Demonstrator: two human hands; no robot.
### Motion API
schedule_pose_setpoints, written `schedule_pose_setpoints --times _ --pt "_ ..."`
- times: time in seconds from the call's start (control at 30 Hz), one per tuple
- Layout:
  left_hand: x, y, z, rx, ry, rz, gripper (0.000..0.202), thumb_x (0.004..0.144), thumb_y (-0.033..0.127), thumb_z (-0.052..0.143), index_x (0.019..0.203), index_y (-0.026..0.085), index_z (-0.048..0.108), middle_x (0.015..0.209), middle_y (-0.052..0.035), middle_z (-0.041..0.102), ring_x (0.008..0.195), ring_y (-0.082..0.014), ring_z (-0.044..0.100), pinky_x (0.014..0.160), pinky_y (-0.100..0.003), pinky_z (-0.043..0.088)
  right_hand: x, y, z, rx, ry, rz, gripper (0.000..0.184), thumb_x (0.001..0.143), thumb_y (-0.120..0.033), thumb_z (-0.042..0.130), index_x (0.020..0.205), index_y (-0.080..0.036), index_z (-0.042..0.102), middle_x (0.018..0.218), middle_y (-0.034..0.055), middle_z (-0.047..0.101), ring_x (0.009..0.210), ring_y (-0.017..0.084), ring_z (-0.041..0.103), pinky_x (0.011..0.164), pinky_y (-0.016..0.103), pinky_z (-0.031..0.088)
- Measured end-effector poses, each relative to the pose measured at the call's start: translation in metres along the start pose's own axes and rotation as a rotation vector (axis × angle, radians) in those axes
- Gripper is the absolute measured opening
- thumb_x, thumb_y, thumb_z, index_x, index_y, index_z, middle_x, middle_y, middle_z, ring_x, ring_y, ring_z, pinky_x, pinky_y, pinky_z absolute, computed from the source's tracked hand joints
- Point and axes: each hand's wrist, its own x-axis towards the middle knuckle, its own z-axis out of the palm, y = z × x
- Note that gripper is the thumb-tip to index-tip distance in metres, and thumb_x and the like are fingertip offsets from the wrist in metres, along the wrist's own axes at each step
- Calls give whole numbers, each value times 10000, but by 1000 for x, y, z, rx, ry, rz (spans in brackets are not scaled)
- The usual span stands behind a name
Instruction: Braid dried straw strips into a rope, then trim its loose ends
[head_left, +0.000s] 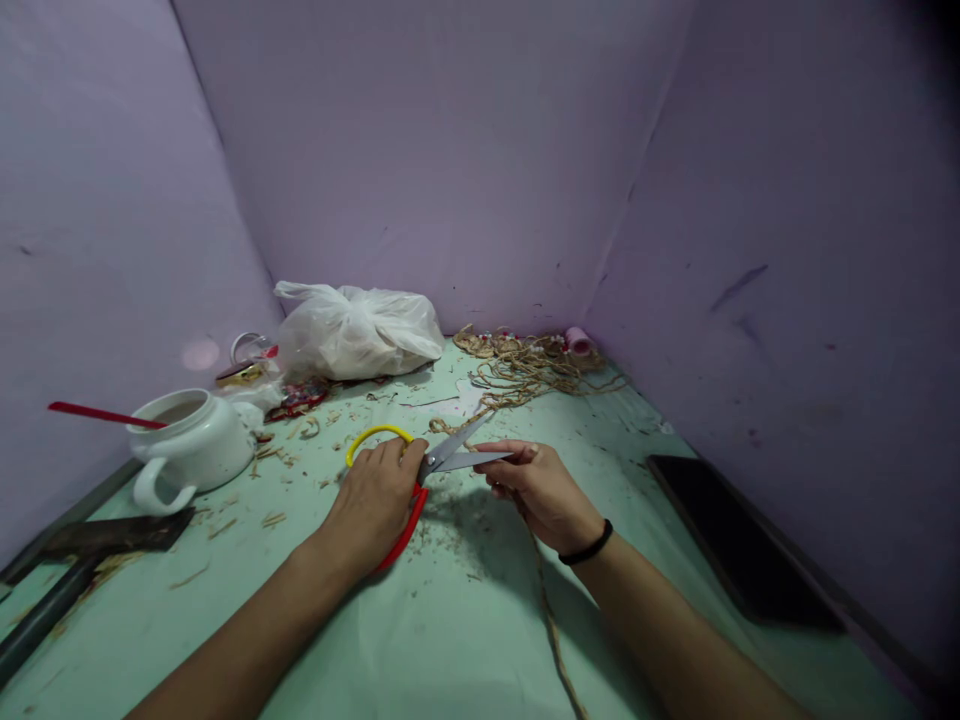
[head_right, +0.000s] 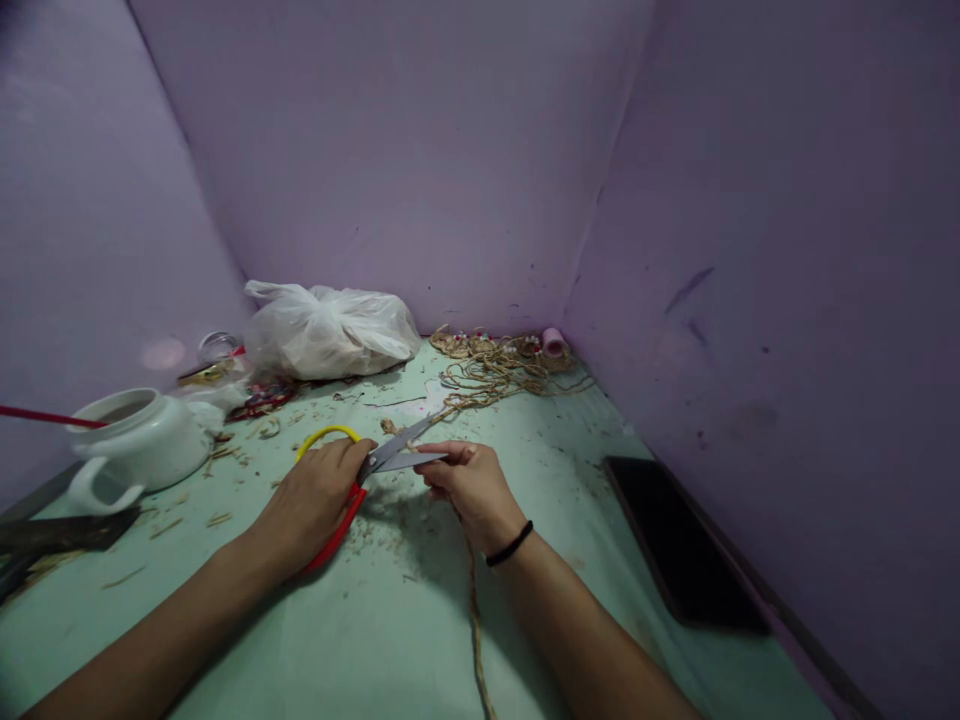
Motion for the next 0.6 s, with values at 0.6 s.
schedule_pose_setpoints --times 0.6 --pt "-1 2 0 45 17 0 361 821 107 281 1131 156 459 960 -120 520 845 -228 488 752 -373 381 -4 -2 5 105 -100 62 244 470 -88 626 707 -101 683 494 -37 513 448 38 362 451 199 238"
